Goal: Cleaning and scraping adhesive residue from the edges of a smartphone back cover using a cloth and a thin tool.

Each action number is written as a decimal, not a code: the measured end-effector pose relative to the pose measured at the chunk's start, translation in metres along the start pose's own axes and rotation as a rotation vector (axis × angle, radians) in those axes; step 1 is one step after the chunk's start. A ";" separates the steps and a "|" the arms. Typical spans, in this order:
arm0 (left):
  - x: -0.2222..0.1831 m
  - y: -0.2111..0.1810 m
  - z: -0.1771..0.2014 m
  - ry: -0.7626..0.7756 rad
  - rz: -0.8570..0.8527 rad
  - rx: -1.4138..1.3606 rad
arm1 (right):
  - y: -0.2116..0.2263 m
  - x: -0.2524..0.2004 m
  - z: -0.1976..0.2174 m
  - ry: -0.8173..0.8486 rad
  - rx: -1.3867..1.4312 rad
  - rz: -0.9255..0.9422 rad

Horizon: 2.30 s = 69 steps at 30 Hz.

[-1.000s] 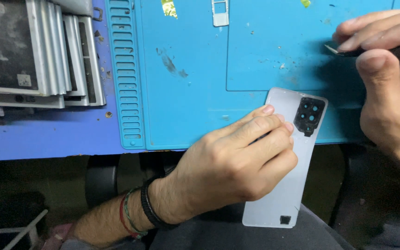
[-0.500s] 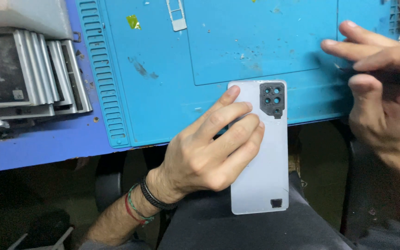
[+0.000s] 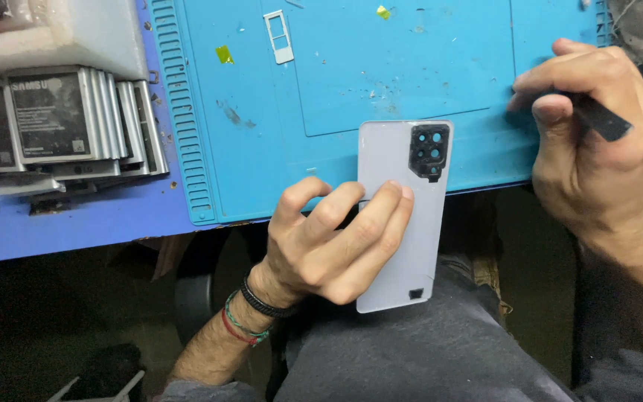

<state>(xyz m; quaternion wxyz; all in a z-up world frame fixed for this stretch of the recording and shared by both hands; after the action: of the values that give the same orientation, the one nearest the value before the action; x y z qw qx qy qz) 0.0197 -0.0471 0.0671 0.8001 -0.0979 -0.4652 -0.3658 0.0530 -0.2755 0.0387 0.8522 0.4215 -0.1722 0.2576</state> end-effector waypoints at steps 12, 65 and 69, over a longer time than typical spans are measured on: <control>0.005 -0.004 -0.004 -0.014 0.006 0.031 | -0.010 0.012 -0.003 0.065 -0.424 -0.140; 0.025 -0.005 -0.018 -0.094 0.047 -0.201 | -0.011 0.009 -0.041 0.110 0.510 -0.664; 0.025 -0.003 -0.018 -0.105 0.049 -0.224 | -0.010 0.010 -0.040 0.123 0.495 -0.666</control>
<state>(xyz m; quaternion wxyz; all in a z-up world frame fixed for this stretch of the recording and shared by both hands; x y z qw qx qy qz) 0.0369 -0.0706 0.0768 0.7675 -0.2170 -0.4602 -0.3900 0.0700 -0.2459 0.0137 0.7705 0.6302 0.0917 0.0261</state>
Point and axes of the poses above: each hand's wrist, its own x-axis towards the middle knuckle, its own z-axis out of the back of the hand, y = z × x, the point moved 7 cm from there along x, towards the middle knuckle, and after that the axes turned 14 degrees about x, right-handed, at the moved point
